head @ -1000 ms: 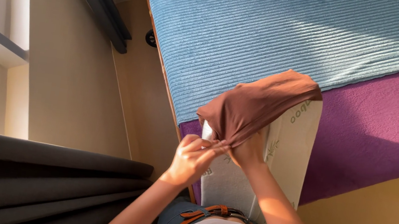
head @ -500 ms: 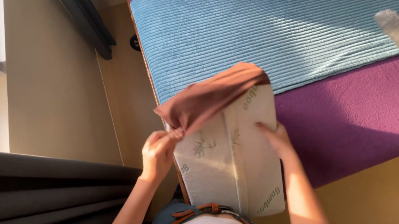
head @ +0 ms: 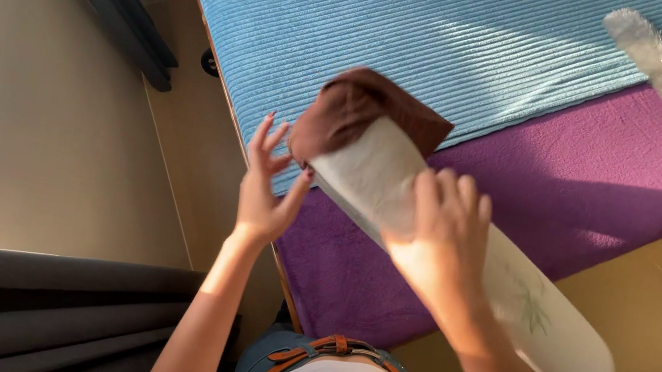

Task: The person dusts a gray pillow with a duster, then places it on the bed. They then pick up a white pillow and a brown pillowcase, and proceed to put the case onto the pillow.

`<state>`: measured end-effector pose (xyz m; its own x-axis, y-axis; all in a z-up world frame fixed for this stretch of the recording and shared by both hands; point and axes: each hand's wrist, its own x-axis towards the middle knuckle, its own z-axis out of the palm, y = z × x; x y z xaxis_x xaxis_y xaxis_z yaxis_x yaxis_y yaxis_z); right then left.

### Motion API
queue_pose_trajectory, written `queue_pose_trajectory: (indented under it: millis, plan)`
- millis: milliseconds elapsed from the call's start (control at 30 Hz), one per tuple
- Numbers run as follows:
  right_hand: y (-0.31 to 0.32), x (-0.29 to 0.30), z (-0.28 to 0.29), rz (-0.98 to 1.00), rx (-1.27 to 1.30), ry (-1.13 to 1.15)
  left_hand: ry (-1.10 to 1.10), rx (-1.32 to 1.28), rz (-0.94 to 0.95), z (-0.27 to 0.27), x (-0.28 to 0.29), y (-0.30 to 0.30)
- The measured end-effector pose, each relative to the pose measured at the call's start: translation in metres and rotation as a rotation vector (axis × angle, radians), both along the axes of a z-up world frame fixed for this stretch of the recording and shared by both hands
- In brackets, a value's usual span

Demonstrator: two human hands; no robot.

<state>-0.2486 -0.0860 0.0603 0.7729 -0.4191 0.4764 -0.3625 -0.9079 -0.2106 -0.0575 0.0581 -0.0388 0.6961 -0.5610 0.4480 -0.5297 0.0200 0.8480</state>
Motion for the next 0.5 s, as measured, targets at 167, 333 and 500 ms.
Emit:
queue_pose_trajectory:
  millis: [167,333,500]
  plan:
    - [0.037,-0.014,-0.090,-0.047,-0.186,0.190,0.474,0.052,-0.253,-0.217,-0.007,-0.020]
    - [0.046,-0.025,-0.281,0.084,-0.092,0.480,0.705,0.320,-0.132,-0.388,-0.051,0.038]
    - [0.050,-0.031,-0.225,0.274,0.266,0.738,0.536,0.559,0.009,-0.410,-0.038,0.075]
